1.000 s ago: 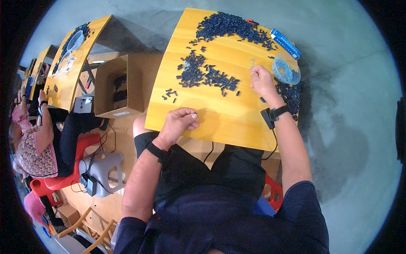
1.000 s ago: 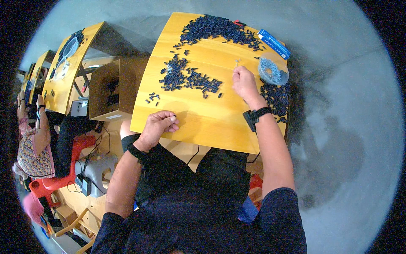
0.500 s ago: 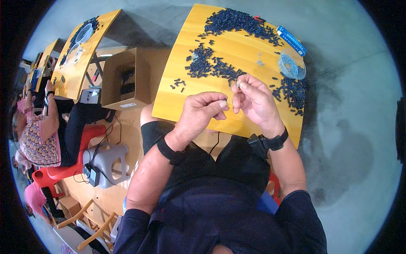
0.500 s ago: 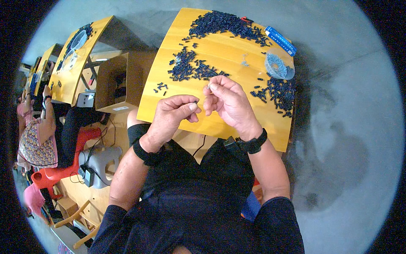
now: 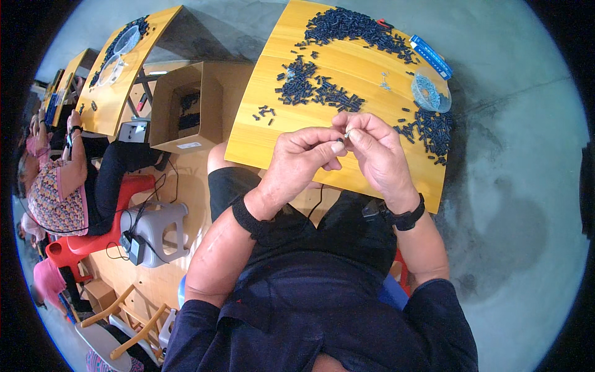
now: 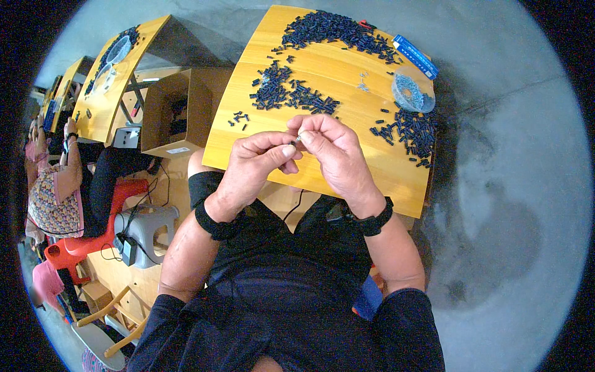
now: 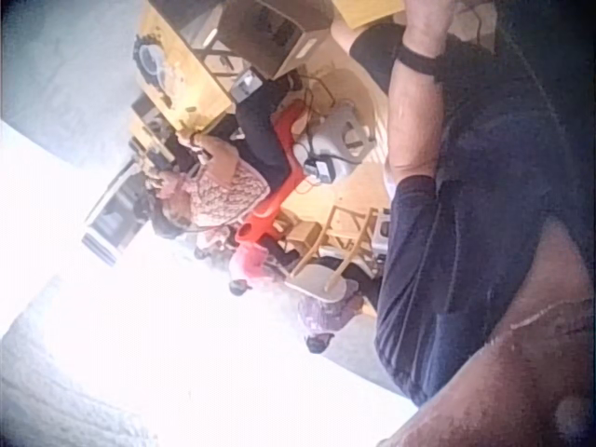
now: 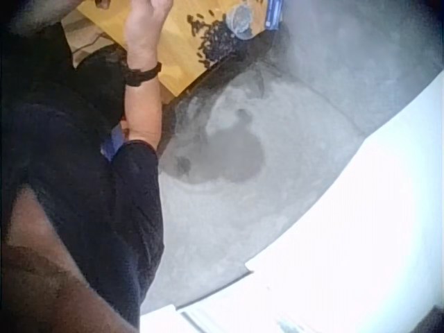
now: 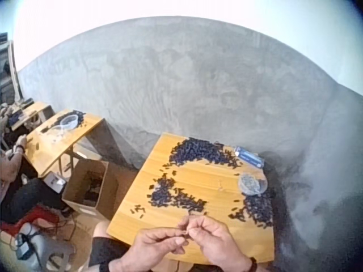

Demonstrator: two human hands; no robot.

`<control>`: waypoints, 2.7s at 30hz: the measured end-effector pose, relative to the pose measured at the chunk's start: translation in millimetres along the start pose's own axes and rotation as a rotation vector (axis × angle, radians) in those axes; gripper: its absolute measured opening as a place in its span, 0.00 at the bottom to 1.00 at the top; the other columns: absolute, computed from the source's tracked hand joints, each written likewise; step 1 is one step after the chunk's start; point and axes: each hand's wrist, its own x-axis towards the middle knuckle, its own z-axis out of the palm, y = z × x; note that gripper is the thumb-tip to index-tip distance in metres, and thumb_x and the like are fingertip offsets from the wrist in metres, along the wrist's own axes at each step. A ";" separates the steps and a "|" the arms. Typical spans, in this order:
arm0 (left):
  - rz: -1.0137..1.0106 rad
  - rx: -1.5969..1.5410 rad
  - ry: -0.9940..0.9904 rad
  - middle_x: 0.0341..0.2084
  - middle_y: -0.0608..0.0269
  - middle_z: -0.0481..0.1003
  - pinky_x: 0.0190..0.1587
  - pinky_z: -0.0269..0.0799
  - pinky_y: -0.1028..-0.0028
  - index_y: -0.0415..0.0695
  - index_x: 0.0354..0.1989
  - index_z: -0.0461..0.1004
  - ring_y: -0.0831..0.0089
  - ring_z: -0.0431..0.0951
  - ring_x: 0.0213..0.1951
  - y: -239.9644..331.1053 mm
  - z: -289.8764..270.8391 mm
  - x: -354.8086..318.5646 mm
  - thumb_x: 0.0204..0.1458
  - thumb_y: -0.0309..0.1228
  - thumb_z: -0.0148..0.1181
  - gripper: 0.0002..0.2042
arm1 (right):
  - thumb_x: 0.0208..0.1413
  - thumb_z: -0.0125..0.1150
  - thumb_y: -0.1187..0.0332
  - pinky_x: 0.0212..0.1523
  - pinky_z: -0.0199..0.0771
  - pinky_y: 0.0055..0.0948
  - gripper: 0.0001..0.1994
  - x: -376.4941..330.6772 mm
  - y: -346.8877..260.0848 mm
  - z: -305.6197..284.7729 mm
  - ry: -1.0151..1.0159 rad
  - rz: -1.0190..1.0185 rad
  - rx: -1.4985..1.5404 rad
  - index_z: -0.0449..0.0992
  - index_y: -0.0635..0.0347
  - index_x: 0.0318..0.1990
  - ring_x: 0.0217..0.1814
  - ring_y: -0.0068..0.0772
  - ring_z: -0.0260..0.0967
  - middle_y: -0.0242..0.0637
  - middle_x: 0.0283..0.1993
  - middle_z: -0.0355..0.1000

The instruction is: The person is assembling small black plastic components by inserting small pins into them at a workstation.

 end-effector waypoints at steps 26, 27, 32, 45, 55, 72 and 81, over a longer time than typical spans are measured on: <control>0.019 -0.090 -0.020 0.22 0.70 0.72 0.23 0.64 0.85 0.38 0.33 0.74 0.86 0.69 0.21 2.8 -1.7 -9.5 0.54 0.27 0.54 0.06 | 0.59 0.50 0.73 0.47 0.67 0.25 0.07 -6.3 -8.1 12.2 -0.084 -0.119 -0.133 0.72 0.68 0.37 0.44 0.24 0.67 0.37 0.41 0.69; 0.000 -0.096 -0.026 0.22 0.70 0.72 0.23 0.63 0.85 0.38 0.33 0.74 0.87 0.68 0.21 3.8 -2.0 -10.4 0.54 0.27 0.53 0.06 | 0.59 0.50 0.73 0.46 0.68 0.24 0.06 -6.6 -9.8 12.9 -0.098 -0.127 -0.147 0.72 0.68 0.37 0.44 0.24 0.67 0.37 0.41 0.70; -0.030 -0.120 -0.049 0.22 0.70 0.72 0.23 0.63 0.86 0.38 0.34 0.74 0.87 0.68 0.21 6.0 -2.8 -11.7 0.55 0.27 0.53 0.06 | 0.56 0.54 0.76 0.44 0.69 0.23 0.04 -3.0 -8.2 5.8 -0.168 -0.247 -0.365 0.73 0.66 0.37 0.44 0.24 0.67 0.37 0.40 0.70; -0.037 -0.067 -0.065 0.25 0.61 0.75 0.25 0.72 0.79 0.35 0.40 0.75 0.77 0.73 0.21 11.5 -7.0 -15.1 0.53 0.25 0.57 0.08 | 0.55 0.56 0.76 0.40 0.66 0.22 0.03 -2.1 -9.1 1.0 -0.136 -0.244 -0.326 0.73 0.66 0.34 0.38 0.23 0.66 0.35 0.37 0.69; -0.027 -0.040 -0.056 0.26 0.61 0.76 0.29 0.73 0.78 0.35 0.39 0.75 0.76 0.75 0.24 13.1 -9.4 -19.1 0.53 0.23 0.57 0.07 | 0.54 0.56 0.77 0.41 0.66 0.22 0.02 -4.5 -13.4 8.8 -0.127 -0.264 -0.380 0.73 0.67 0.34 0.38 0.24 0.66 0.35 0.35 0.69; -0.028 -0.066 -0.069 0.26 0.62 0.76 0.30 0.72 0.79 0.34 0.39 0.75 0.78 0.75 0.24 9.1 -15.1 -22.4 0.54 0.23 0.56 0.07 | 0.50 0.57 0.79 0.37 0.69 0.25 0.03 -1.9 -21.4 18.3 -0.175 -0.359 -0.708 0.74 0.65 0.33 0.35 0.30 0.69 0.38 0.32 0.70; -0.052 -0.031 -0.082 0.25 0.63 0.75 0.26 0.72 0.81 0.34 0.36 0.76 0.80 0.75 0.22 8.0 -19.2 -22.8 0.53 0.24 0.57 0.06 | 0.50 0.56 0.80 0.32 0.70 0.28 0.05 -9.4 -19.0 25.1 -0.203 -0.470 -0.871 0.74 0.66 0.35 0.32 0.37 0.70 0.42 0.32 0.69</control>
